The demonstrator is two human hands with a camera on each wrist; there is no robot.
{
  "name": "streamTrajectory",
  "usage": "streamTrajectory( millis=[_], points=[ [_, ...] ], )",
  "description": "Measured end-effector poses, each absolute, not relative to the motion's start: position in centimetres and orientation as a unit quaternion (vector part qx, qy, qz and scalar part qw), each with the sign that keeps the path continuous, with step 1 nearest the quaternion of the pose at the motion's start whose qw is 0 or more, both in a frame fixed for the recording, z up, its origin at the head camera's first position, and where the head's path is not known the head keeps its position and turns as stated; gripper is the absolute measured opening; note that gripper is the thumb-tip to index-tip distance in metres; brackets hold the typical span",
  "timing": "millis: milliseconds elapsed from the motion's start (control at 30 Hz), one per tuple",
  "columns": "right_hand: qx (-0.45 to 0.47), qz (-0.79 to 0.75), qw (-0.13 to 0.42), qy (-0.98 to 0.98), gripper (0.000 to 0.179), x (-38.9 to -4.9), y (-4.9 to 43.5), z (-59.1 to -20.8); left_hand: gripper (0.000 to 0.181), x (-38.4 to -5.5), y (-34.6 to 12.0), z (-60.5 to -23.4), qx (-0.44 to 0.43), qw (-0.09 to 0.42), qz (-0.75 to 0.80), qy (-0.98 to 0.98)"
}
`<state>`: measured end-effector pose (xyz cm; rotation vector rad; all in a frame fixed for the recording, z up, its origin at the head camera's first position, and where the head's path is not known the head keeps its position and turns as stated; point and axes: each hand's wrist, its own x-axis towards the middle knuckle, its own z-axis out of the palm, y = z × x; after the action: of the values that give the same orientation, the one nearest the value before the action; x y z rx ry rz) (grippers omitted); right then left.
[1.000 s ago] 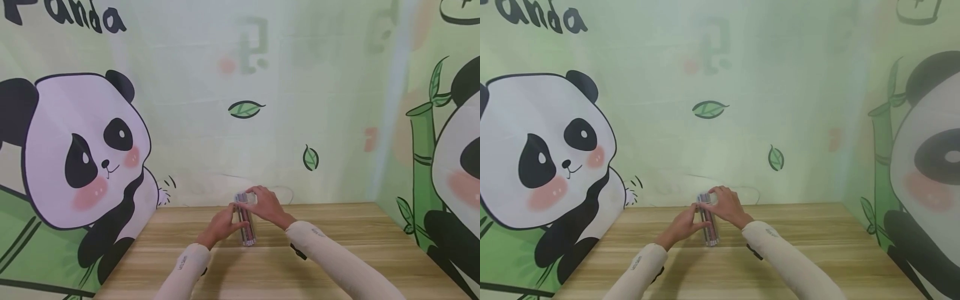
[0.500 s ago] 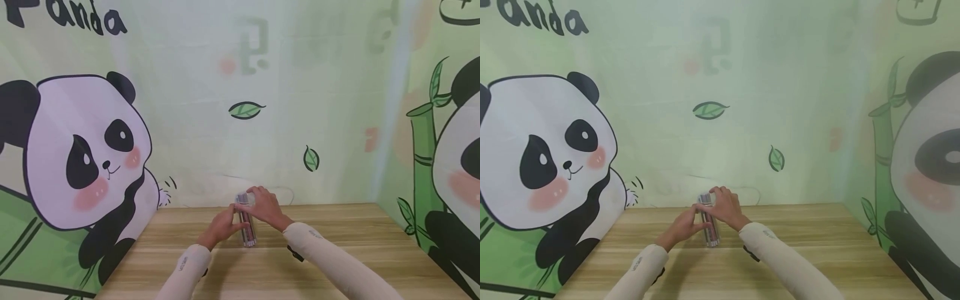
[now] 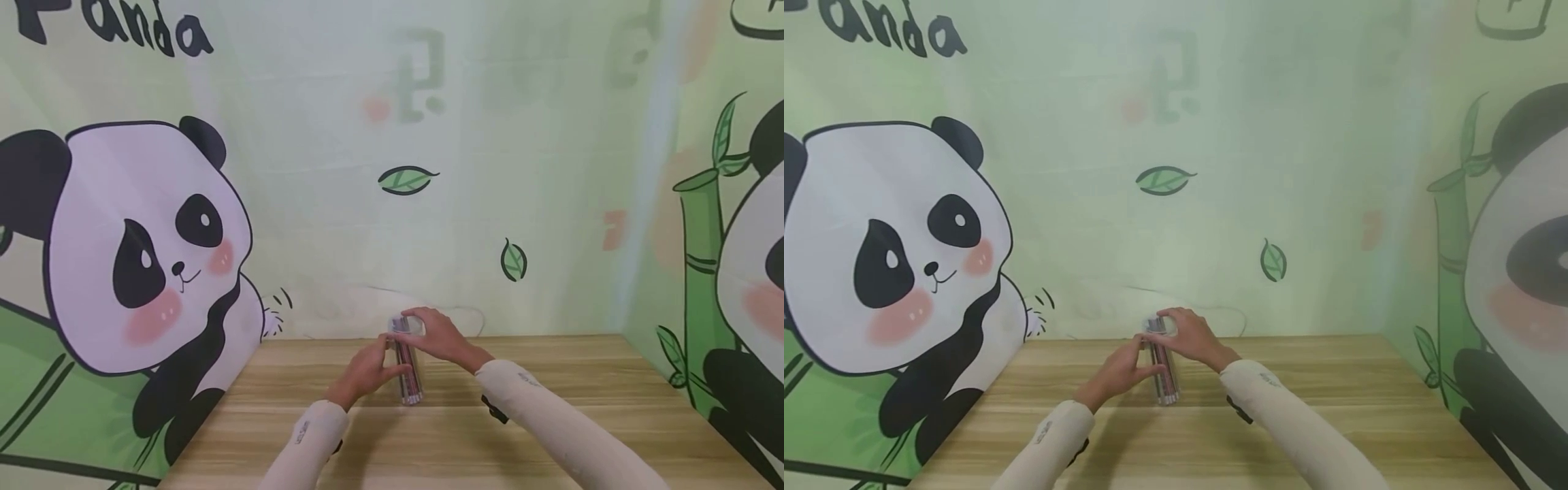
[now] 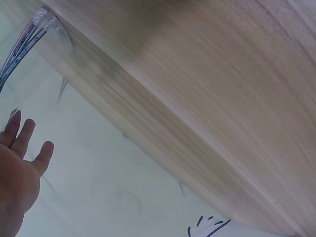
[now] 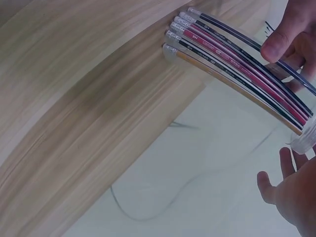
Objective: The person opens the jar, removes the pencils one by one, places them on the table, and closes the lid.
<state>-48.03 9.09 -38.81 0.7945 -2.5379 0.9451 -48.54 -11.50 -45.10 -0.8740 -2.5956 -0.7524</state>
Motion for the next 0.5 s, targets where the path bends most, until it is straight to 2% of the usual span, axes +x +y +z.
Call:
streamTrajectory(
  millis=[500],
  points=[
    [0.305, 0.308, 0.171, -0.885, 0.055, -48.14, 9.59, -38.34, 0.074, -48.61, -11.47, -45.02, -0.295, 0.139, -0.268, -0.906]
  ],
)
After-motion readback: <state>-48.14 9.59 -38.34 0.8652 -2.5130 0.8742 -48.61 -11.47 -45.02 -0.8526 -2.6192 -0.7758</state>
